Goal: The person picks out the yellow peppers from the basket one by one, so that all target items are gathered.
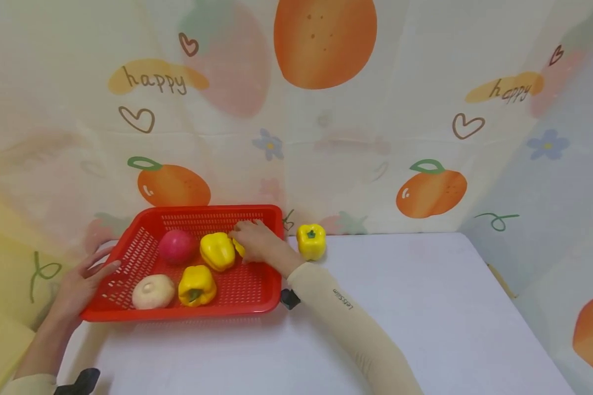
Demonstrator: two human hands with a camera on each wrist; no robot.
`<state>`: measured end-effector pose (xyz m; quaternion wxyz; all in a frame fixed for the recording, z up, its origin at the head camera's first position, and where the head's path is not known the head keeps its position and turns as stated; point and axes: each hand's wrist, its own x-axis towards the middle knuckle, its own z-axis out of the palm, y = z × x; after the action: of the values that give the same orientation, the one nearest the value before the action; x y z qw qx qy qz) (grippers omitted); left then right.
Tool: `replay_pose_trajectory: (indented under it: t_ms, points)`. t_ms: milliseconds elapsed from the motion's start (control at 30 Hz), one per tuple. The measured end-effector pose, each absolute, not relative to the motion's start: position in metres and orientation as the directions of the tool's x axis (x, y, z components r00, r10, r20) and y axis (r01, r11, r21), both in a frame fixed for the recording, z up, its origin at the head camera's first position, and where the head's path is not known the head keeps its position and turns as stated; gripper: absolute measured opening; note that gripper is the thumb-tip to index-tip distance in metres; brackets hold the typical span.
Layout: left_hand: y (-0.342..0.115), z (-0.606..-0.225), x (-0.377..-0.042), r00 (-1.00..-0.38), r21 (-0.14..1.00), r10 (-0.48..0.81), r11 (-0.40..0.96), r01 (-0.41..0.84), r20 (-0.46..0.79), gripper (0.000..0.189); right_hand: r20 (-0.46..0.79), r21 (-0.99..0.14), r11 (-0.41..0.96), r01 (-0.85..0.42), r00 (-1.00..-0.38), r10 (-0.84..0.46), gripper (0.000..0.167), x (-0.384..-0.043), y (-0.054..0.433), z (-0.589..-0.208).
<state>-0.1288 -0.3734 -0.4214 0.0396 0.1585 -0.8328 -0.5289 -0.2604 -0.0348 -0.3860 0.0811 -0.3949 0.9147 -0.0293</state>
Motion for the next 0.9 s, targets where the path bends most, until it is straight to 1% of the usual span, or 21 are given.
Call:
replay_pose_trajectory:
  t_ms: [100,200,300,467,633,900]
  points:
    - [-0.373,-0.422,-0.13,-0.949,0.903,-0.3,0.373,-0.212,-0.098,0.069,-0.12,-0.088,0.67,-0.737,-0.66,-0.742,0.067,-0.262,-0.036,-0.391]
    - [-0.371,-0.421,-0.131,-0.95,0.91,-0.297,0.361,-0.204,-0.096,0.069,-0.113,-0.087,0.669,-0.738,-0.66,-0.743,0.071,-0.263,-0.036,-0.395]
    - [-0.369,-0.42,-0.132,-0.951,0.908,-0.294,0.364,-0.208,-0.1,0.07,-0.106,-0.057,0.675,-0.736,-0.668,-0.737,0.074,-0.266,-0.036,-0.4]
    - [-0.367,-0.42,-0.133,-0.945,0.897,-0.302,0.374,-0.237,-0.124,0.07,-0.095,0.012,0.667,-0.745,-0.665,-0.741,0.071,-0.268,-0.036,-0.404]
    - [-0.369,-0.42,-0.133,-0.94,0.897,-0.313,0.364,-0.252,-0.136,0.07,-0.096,0.017,0.665,-0.747,-0.663,-0.743,0.071,-0.266,-0.038,-0.404]
    - [-0.372,-0.421,-0.131,-0.937,0.9,-0.321,0.352,-0.255,-0.14,0.068,-0.108,-0.002,0.684,-0.73,-0.68,-0.726,0.071,-0.263,-0.037,-0.393]
